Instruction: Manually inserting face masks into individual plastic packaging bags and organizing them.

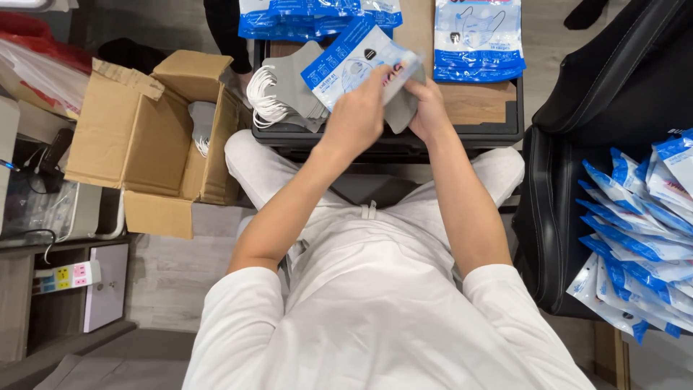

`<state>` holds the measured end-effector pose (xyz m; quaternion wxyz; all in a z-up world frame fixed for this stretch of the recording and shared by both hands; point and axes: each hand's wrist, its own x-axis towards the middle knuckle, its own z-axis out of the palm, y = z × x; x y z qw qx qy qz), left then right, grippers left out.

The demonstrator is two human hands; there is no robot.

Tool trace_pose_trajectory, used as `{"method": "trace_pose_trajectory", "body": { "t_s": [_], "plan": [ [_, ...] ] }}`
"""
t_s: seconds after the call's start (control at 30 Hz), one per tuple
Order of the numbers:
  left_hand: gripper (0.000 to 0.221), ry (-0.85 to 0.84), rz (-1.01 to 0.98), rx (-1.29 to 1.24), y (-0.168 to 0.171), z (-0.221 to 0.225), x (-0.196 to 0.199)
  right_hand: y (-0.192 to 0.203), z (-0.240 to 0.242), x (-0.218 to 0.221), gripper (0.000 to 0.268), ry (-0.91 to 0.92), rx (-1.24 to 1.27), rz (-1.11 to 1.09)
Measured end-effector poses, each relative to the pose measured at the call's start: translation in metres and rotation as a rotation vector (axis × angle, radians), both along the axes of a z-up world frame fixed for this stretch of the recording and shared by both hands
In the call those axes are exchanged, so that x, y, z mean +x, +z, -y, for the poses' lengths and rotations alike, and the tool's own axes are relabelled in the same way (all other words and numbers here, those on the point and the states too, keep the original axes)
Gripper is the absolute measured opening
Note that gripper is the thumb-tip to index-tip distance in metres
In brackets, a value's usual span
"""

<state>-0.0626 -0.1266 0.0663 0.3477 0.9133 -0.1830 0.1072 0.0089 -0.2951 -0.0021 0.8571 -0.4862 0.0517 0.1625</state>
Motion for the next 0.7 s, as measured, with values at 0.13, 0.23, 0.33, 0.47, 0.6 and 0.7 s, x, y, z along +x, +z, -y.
{"method": "trace_pose_trajectory", "body": {
  "t_s": [0.13,0.23,0.33,0.47,0.6,0.7],
  "plan": [
    [0.017,-0.008,0.115,-0.092,-0.008,-0.025,-0.002,0.004,0.000,-0.005,0.044,0.030,-0.056,-0.020],
    [0.009,0.053,0.158,-0.107,-0.015,-0.034,-0.005,0.001,0.001,-0.008,0.050,0.003,-0.083,0.013],
    [0.004,0.105,0.177,-0.096,-0.020,-0.038,-0.009,0.000,0.011,-0.018,0.055,0.020,-0.234,0.112],
    [0.013,0.073,0.204,-0.122,-0.027,-0.041,-0.006,0.036,0.023,-0.032,0.039,0.124,-0.833,0.326],
    [0.012,0.093,0.198,-0.030,-0.036,-0.037,0.000,0.070,0.034,-0.041,0.034,0.157,-0.972,0.560],
    [0.008,0.152,0.178,-0.002,-0.041,-0.031,0.008,0.107,0.043,-0.053,0.036,0.160,-1.092,0.567]
  ]
}}
